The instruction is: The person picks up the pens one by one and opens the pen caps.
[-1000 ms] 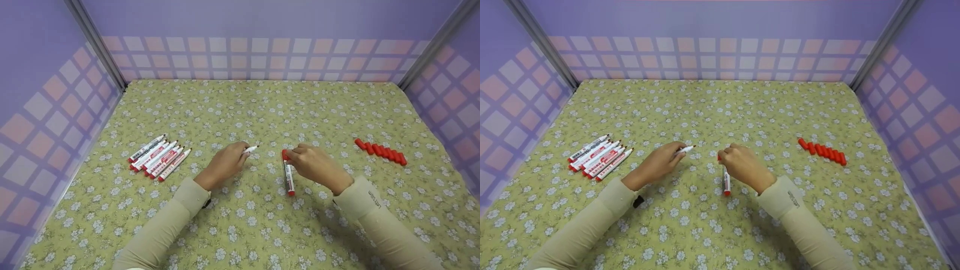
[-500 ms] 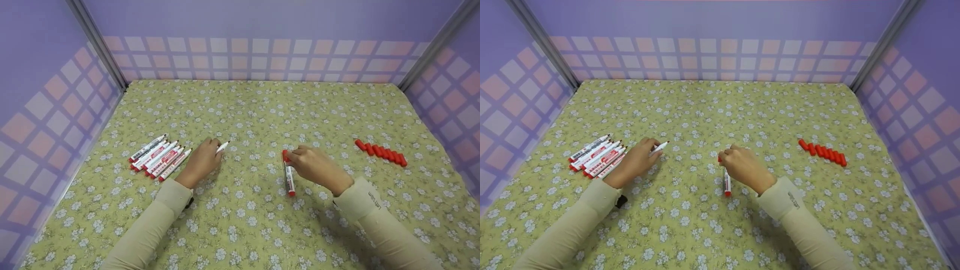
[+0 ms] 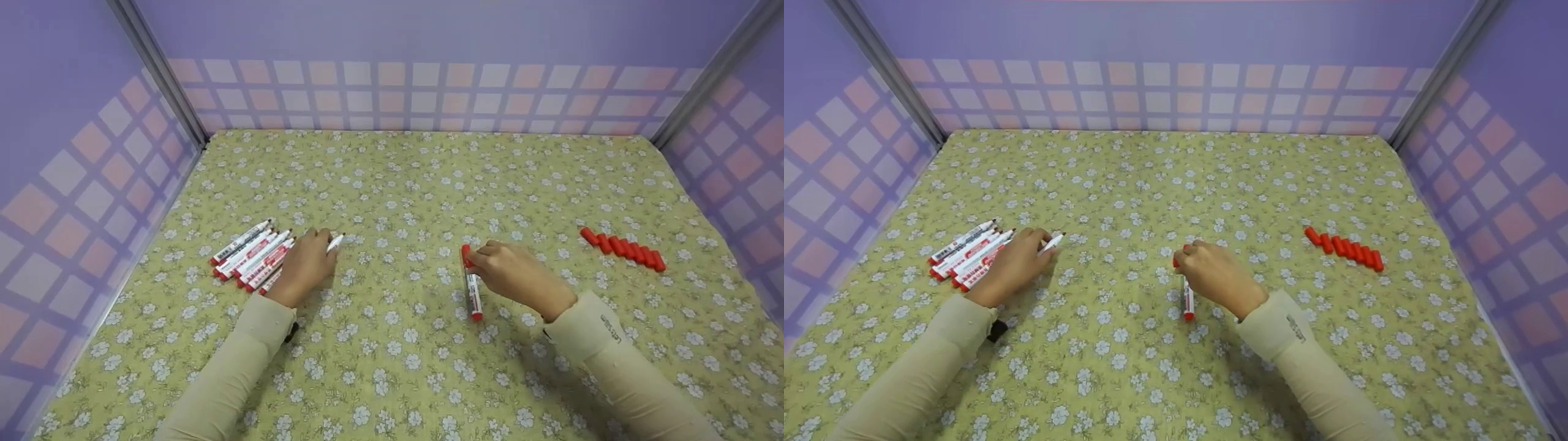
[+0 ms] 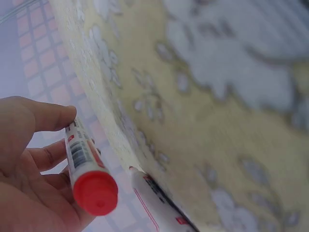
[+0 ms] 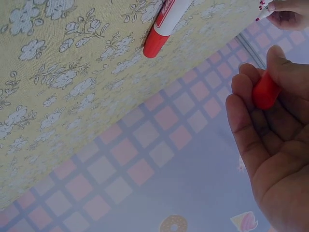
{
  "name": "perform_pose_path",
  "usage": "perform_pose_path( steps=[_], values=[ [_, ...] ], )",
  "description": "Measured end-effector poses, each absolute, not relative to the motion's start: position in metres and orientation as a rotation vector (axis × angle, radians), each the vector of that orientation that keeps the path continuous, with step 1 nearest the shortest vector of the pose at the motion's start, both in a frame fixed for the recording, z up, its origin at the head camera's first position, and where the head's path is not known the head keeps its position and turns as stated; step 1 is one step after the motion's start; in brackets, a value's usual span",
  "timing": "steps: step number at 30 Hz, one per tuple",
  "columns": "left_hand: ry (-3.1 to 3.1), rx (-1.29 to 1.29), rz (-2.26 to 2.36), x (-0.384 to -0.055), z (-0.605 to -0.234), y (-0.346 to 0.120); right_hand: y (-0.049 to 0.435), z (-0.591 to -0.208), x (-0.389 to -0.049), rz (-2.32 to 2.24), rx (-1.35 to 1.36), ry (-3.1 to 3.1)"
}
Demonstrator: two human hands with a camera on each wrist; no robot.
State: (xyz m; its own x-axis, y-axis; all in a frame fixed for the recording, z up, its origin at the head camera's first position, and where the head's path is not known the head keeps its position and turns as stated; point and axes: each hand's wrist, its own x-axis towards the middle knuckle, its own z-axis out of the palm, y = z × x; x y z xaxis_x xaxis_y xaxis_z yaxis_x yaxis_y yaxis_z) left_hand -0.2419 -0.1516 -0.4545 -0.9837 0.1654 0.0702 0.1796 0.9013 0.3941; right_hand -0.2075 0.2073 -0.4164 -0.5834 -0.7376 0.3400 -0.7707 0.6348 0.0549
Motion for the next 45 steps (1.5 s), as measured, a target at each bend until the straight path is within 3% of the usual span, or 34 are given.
perform_pose_path(
  steps=[16,45],
  values=[
    [-3.128,-0.22,-0.551,-0.24,-0.45,-0.175,0.207,-0.418,-0.209,0.18,1.221,-2.538],
    [-3.084,-0.223,-0.467,-0.24,-0.448,-0.17,0.22,-0.423,-0.212,0.288,1.171,-2.576]
  ],
)
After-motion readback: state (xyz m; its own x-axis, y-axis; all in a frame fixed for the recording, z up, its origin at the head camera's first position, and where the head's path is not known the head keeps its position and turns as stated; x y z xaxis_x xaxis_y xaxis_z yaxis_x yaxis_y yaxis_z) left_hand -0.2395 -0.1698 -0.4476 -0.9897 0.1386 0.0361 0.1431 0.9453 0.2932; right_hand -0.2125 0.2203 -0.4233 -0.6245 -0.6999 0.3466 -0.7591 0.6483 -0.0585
